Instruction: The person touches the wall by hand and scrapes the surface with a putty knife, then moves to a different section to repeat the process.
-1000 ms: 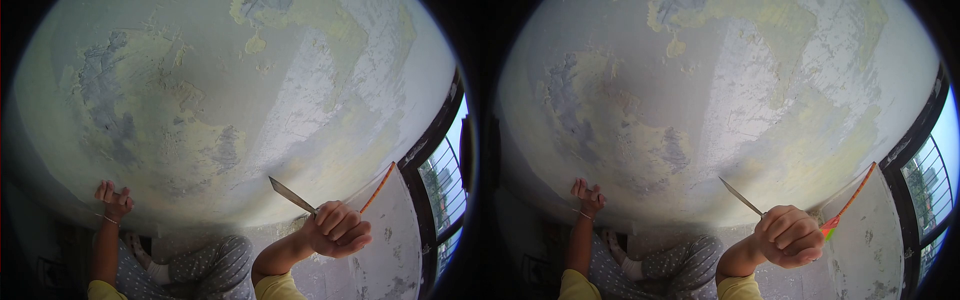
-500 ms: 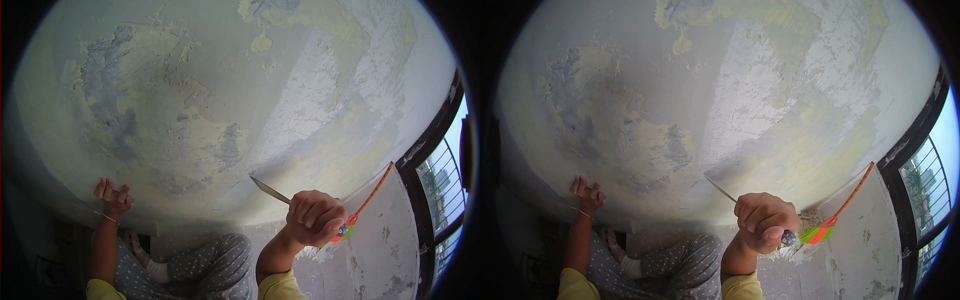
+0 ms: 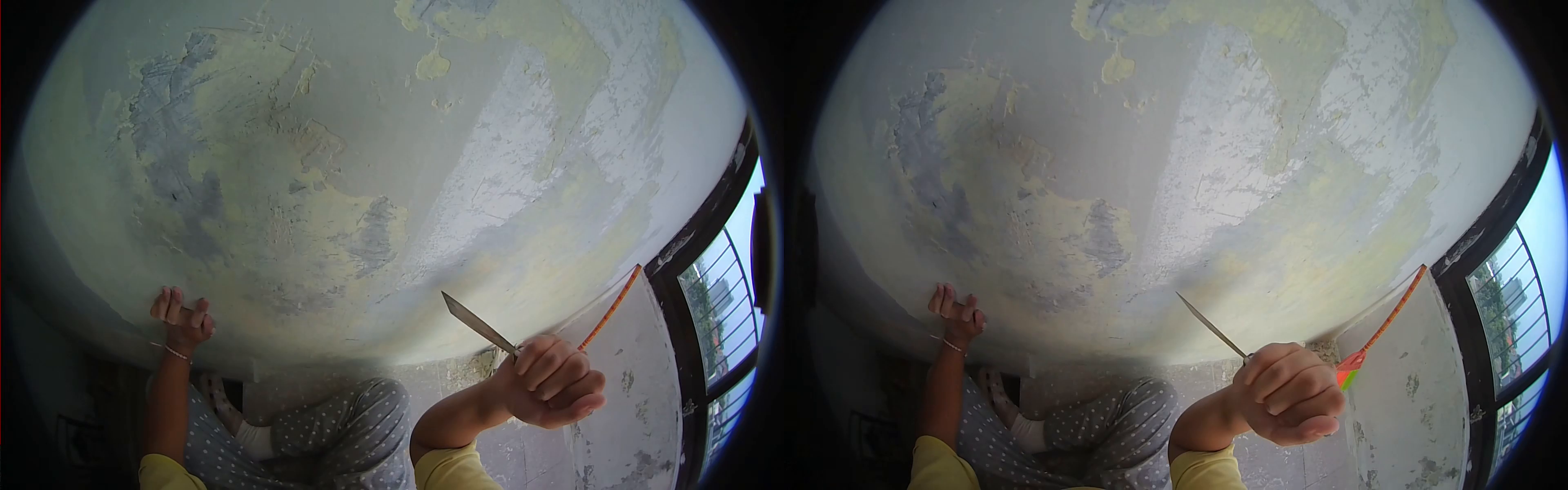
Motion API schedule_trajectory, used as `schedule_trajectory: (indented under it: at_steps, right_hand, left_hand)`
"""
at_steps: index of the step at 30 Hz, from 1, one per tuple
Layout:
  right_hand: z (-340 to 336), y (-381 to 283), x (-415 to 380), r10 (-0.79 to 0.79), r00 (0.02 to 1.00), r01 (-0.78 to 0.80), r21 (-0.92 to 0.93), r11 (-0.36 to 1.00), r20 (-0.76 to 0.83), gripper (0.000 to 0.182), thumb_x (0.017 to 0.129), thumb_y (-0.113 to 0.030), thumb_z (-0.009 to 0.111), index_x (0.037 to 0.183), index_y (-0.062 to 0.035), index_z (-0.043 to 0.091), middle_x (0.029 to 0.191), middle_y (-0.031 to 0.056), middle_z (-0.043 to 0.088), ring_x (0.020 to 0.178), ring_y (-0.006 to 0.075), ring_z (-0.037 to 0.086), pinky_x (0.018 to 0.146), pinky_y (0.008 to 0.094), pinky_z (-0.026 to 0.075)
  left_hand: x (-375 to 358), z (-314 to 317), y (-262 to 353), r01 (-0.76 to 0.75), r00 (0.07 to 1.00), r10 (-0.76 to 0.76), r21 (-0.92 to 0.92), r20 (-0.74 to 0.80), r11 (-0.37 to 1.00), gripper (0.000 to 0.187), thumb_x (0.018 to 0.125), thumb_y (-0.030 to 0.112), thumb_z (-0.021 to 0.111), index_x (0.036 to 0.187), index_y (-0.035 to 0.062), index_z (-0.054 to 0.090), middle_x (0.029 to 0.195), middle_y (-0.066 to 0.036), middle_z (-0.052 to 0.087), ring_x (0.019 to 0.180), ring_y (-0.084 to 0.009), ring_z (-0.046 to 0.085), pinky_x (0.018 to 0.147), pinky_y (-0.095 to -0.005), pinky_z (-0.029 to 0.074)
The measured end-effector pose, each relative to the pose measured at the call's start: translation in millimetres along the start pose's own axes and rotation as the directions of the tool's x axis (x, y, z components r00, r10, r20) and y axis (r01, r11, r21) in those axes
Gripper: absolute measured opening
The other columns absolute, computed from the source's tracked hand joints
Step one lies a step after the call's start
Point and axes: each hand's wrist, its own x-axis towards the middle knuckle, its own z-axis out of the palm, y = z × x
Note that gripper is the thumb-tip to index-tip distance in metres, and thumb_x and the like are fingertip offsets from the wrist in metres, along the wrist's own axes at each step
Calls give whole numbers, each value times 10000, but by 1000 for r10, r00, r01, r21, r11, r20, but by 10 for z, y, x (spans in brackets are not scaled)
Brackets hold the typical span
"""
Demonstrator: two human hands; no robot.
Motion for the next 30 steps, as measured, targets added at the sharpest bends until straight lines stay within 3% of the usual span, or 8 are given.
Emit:
schedule_trajectory:
  at_steps: [2,5,11,14,21,23,25,30]
  right_hand:
    - [68,335,-78,117,992,-109,-180,978,39,402,1010,-254,379,636,-134,296,467,-32,264,333,62,207,307,218,203]
    - [-60,314,-90,225,974,-224,-21,974,36,407,991,-231,438,621,-92,340,455,-13,309,325,98,282,299,266,261]
    - [-41,91,-22,13,999,-13,13,1000,-41,399,996,-247,423,633,-108,333,466,-22,308,334,76,275,304,221,262]
    - [-81,368,-109,186,983,-186,13,983,-2,375,990,-195,419,637,-108,330,466,-20,313,337,73,261,309,238,255]
    - [57,170,-59,68,997,-67,36,997,-34,402,991,-239,444,640,-104,302,464,-23,284,358,89,286,330,237,277]
    - [270,547,-326,440,893,-435,62,898,-97,415,963,-213,514,625,-81,313,473,-9,314,373,114,295,361,280,277]
    - [446,601,-398,552,832,-551,36,834,-52,442,934,-196,568,594,-63,319,477,10,347,388,135,321,388,310,274]
    - [184,34,-53,-14,996,19,62,998,-87,442,980,-225,469,586,-110,305,442,-22,314,314,86,277,289,232,247]
  left_hand:
    - [20,-23,6,3,1000,-3,-4,1,1000,432,939,348,316,1340,258,450,1443,-146,312,1330,-318,283,1023,-450,263]
    - [38,6,0,-2,1000,2,-8,-15,1000,429,940,347,313,1335,258,454,1440,-146,315,1327,-316,286,1020,-449,264]
    - [-2,6,-2,2,1000,-2,-11,-9,1000,416,939,347,316,1316,261,472,1434,-139,319,1324,-306,283,1014,-445,267]
    - [4,-23,3,3,1000,-3,-23,-4,1000,409,939,346,319,1306,261,477,1433,-134,316,1325,-304,280,1012,-443,268]
    - [-9,-6,0,5,1000,-5,1,5,1000,420,938,345,314,1324,275,464,1441,-126,311,1324,-303,283,1013,-441,269]
    - [-24,-17,9,4,1000,-4,-1,5,1000,427,936,346,314,1332,276,458,1441,-125,311,1324,-303,283,1013,-442,268]
    - [-27,-2,-48,-22,1000,22,-8,-3,1000,433,935,347,313,1340,278,452,1441,-124,312,1324,-304,283,1014,-443,267]
    - [-78,10,-19,7,1000,-7,-16,9,1000,443,924,347,333,1348,287,447,1445,-123,309,1327,-302,282,1020,-444,257]
